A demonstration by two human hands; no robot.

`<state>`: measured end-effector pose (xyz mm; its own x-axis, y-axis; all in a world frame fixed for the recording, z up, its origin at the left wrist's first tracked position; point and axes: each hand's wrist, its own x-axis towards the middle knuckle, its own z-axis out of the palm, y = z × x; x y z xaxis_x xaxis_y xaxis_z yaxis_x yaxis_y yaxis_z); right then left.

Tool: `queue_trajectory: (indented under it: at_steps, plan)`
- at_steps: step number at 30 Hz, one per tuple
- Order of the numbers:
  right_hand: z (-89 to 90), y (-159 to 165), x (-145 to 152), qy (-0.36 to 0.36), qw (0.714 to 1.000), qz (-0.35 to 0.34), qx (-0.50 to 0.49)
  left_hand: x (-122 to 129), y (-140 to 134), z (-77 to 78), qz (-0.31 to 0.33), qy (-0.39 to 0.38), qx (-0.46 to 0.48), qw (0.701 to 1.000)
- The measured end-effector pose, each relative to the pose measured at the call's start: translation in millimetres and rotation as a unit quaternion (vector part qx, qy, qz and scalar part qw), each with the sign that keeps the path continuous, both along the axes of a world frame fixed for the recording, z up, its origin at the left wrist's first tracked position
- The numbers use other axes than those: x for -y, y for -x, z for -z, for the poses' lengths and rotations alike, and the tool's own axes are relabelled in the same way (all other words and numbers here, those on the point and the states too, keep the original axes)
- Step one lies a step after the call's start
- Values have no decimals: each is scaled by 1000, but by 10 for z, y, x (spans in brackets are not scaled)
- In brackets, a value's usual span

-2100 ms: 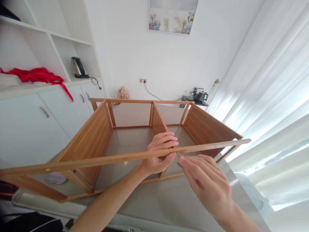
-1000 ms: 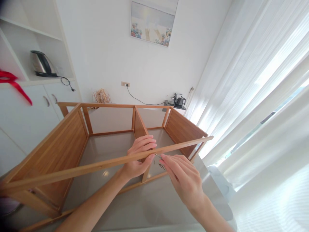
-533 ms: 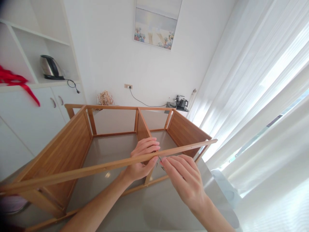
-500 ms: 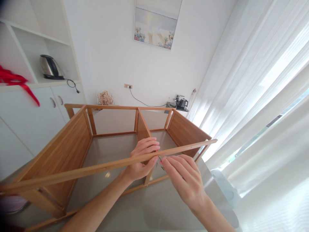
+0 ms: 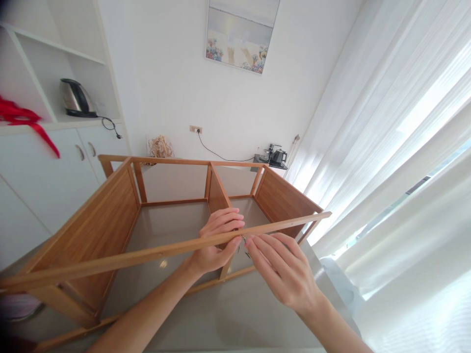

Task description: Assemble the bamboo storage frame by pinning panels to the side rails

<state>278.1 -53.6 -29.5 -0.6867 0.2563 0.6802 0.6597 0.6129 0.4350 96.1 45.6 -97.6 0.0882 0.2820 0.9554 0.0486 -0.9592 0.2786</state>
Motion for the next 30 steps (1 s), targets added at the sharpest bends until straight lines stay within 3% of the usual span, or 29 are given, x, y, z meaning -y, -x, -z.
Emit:
queue_trajectory:
  at_steps: [5, 10, 17, 22, 27, 30]
  plan:
    - [-4, -37, -26, -12, 1000, -5, 24, -2, -6, 13, -1, 3, 1, 1000]
    - [42, 104, 16, 99, 989, 20, -113, 1, -13, 18, -4, 7, -1, 1000]
    - [225, 330, 83, 185, 923, 99, -324, 3, -5, 10, 0, 3, 0, 1000]
    - [273, 347, 76, 242, 896, 90, -360, 3, 6, -3, 3, -2, 0, 1000]
    - [255, 309, 123, 376, 834, 133, -382, 4, 6, -7, 1, -2, -2, 1000]
    - [230, 300, 151, 419, 810, 135, -388, 2, 4, 3, 3, 1, 0, 1000]
